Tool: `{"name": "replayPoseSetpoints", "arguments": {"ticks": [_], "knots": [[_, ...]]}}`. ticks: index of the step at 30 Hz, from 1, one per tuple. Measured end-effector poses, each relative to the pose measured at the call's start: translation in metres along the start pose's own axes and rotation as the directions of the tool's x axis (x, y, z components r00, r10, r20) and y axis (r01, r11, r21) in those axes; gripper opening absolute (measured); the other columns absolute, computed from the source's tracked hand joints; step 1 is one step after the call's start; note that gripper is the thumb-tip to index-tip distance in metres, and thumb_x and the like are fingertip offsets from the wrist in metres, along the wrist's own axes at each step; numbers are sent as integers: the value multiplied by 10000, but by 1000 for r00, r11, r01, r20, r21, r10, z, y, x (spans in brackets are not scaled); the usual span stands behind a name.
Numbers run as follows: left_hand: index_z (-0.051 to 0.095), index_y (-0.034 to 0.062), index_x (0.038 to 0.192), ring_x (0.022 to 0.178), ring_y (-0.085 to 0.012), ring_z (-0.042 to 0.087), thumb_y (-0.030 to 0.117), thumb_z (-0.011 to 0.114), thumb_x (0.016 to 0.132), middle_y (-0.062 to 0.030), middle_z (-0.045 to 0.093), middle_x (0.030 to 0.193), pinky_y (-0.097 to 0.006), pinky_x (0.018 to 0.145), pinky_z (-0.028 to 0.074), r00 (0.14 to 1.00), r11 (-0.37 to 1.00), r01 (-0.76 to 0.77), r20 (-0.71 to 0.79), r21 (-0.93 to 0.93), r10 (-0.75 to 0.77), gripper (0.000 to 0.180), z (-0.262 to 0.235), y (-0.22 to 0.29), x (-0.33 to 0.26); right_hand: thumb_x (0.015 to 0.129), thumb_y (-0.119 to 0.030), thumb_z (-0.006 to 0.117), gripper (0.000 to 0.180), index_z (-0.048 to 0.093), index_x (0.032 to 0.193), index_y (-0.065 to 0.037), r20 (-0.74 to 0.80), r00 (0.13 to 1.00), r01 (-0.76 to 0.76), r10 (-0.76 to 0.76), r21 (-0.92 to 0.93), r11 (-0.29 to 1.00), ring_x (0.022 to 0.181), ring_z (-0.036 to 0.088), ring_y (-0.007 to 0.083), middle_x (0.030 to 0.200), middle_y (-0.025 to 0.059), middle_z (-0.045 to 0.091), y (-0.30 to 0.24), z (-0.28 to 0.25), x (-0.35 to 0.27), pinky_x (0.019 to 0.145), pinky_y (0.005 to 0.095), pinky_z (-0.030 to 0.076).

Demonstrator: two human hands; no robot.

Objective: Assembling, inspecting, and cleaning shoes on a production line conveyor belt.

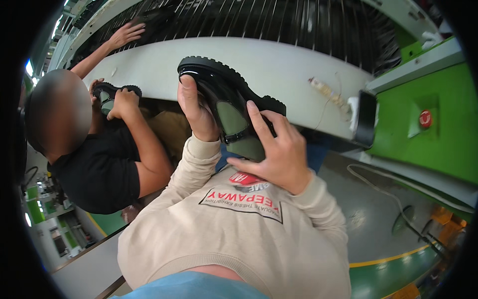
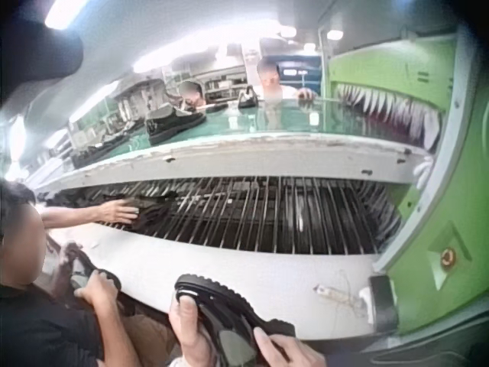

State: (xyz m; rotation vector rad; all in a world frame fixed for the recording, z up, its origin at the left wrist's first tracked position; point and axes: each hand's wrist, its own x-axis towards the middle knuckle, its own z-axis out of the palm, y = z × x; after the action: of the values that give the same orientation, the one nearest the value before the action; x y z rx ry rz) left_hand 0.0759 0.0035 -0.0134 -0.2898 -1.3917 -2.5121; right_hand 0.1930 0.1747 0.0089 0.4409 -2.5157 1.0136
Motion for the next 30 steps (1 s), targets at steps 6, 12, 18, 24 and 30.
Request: {"name": "replayPoseSetpoints", "arguments": {"ticks": [6,12,18,24,30], "knots": [[647,4,1225,932,-205,717,500,555,1149,-120,743,1085,-342,837,588,966,965,258,-12,-56,-259,510,-36,6,-36,807,-325,982,496,812,1196,-70,-63,986,-146,154,127,981,642,646,176,782,49,694,3,-32,6,603,315,530],[664,16,1229,918,-244,733,587,483,1144,-143,758,1078,-389,816,609,897,885,441,58,-149,-437,605,-20,20,-56,917,-176,909,366,794,1243,-56,7,986,-131,167,648,750,901,731,160,1016,69,756,21,13,27,764,293,597],[672,27,1231,945,-259,734,660,472,1121,-143,761,1075,-408,828,612,876,857,483,97,-178,-473,673,-17,26,-55,927,-115,902,419,759,1305,-5,137,979,-201,148,731,652,973,708,149,1162,66,742,28,18,22,871,283,595],[688,35,1218,978,-232,728,674,467,1121,-117,765,1088,-385,860,597,892,875,452,103,-175,-440,683,-15,22,-53,980,-187,866,295,804,1210,-14,104,975,-205,194,750,628,893,764,163,1019,69,783,36,25,19,818,278,609],[689,35,1223,955,-225,734,652,470,1132,-109,766,1091,-373,853,603,905,890,425,78,-164,-418,661,-19,15,-53,1005,-125,820,161,825,1075,20,-55,978,-117,199,647,753,757,711,134,898,89,765,26,18,16,698,284,567]]}}
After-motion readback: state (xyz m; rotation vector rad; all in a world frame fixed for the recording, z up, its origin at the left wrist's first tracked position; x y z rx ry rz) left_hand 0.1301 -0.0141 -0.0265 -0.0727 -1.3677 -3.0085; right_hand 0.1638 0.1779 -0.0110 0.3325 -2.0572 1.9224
